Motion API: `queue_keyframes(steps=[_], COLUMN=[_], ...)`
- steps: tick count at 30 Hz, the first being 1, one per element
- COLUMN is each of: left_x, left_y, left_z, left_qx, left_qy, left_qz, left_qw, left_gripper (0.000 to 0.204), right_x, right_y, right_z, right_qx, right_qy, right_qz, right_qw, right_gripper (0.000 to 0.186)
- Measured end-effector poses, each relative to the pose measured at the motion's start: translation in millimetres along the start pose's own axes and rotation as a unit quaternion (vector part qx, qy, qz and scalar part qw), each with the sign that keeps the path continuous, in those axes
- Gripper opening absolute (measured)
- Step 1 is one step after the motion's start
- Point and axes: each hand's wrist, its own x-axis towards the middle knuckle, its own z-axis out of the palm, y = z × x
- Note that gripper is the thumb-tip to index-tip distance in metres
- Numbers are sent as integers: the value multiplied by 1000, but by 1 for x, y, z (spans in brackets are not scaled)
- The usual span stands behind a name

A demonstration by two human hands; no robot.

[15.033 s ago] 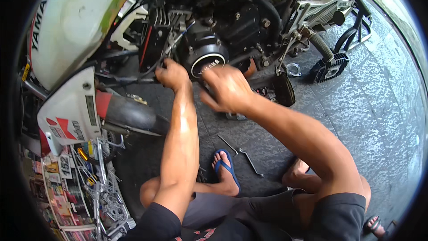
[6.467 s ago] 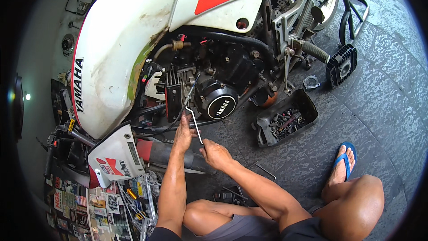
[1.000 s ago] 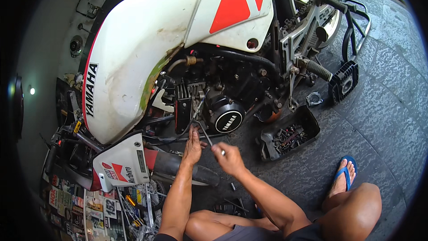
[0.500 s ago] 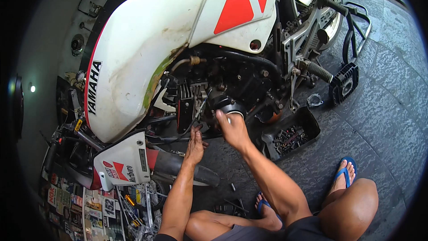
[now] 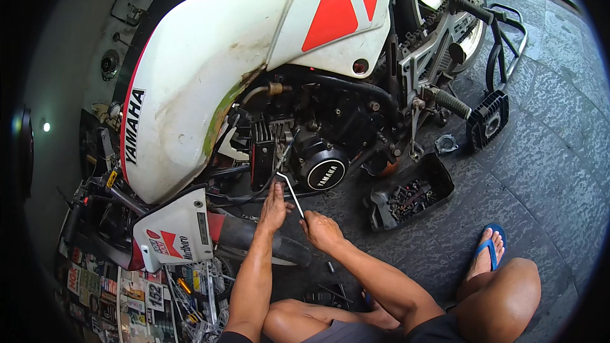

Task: The person installs a cylinder block onto a motorcycle engine, tightens its fasteners using a wrench, selects tools from a metal tray, and tightens bolts on the engine casing using wrenches.

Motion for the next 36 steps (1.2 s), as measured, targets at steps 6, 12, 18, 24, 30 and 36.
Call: queue_keyframes(steps=[6, 12, 18, 24, 30, 36], left_x=[-5, -9, -15, 0, -11, -7], left_y=[9, 19, 20, 3, 0, -4], left_z=[-8, 1, -2, 7, -1, 5], left_qx=[-25, -36, -8, 4, -19, 1], left_qy=[-12, -22, -5, 3, 21, -5], left_qz=[-3, 14, 11, 9, 53, 47], left_qw=[1000, 999, 1000, 1000, 998, 999], left_gripper=[88, 85, 85, 87, 86, 90], right_x=[-1, 52, 2, -7, 34, 45], right_y=[-51, -58, -18, 1, -58, -33], right_z=[-42, -120, -50, 18, -92, -108], right_qx=[116, 205, 258, 28, 172, 293], right_qy=[102, 105, 67, 93, 184, 94], right_qz=[26, -15, -18, -47, -26, 19], right_qw=[988, 973, 964, 994, 967, 951], right_gripper=[41, 48, 31, 30, 39, 44])
